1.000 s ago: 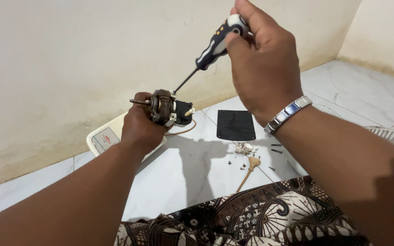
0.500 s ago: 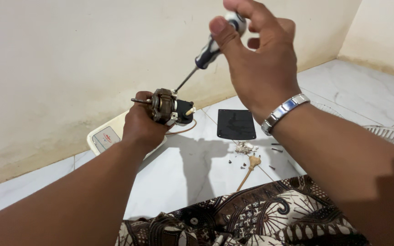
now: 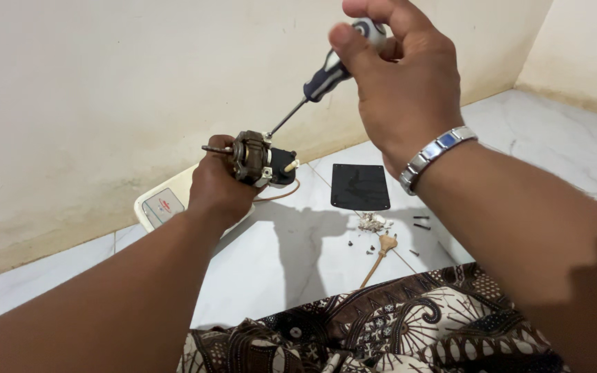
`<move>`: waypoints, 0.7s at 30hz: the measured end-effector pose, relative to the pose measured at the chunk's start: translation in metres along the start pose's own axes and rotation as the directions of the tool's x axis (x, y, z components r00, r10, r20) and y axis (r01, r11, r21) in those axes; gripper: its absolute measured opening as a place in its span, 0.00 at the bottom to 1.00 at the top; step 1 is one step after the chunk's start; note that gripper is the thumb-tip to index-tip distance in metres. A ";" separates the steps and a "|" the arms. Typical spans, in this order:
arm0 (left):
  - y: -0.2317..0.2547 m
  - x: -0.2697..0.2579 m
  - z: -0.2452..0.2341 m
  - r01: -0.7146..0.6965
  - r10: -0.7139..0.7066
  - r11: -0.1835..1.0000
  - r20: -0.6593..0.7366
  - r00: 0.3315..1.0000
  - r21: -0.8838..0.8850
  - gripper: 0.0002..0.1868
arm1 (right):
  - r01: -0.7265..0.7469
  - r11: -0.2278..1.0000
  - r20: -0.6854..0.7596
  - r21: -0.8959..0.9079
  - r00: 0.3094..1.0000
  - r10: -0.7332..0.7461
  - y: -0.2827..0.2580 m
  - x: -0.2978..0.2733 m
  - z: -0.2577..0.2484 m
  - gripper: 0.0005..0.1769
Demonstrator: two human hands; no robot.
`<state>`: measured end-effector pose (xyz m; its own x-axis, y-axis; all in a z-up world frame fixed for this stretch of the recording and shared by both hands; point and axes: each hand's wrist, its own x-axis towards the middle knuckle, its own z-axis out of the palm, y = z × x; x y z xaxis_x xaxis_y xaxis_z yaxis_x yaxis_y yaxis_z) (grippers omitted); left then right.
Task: The person uses a screwdriver to tighten screws on the motor housing of a disassembled electric fan. They then wipe the fan base and neck with a cloth and reattach the motor assembly to the base.
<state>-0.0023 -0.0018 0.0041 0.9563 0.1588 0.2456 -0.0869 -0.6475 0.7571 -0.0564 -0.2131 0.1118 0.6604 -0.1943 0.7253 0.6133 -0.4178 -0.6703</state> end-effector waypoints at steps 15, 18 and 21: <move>-0.004 0.001 0.003 -0.021 0.020 1.000 -0.009 1.000 -0.014 0.38 | 0.281 0.960 0.004 -0.018 0.960 -0.281 0.004 0.001 -0.002 0.16; -0.007 0.002 0.004 -0.057 0.056 0.998 -0.024 0.998 -0.024 0.39 | 0.308 0.951 0.012 0.016 0.951 -0.308 0.004 -0.003 -0.002 0.15; -0.006 0.005 0.006 -0.034 0.033 0.998 -0.009 0.999 -0.045 0.37 | 0.194 0.979 0.021 -0.062 0.981 -0.193 0.002 -0.003 0.001 0.16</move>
<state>0.0042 -0.0019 -0.0027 0.9504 0.1435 0.2759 -0.1315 -0.6186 0.7746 -0.0567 -0.2129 0.1080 0.5386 -0.0911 0.8377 0.7019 -0.5016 -0.5058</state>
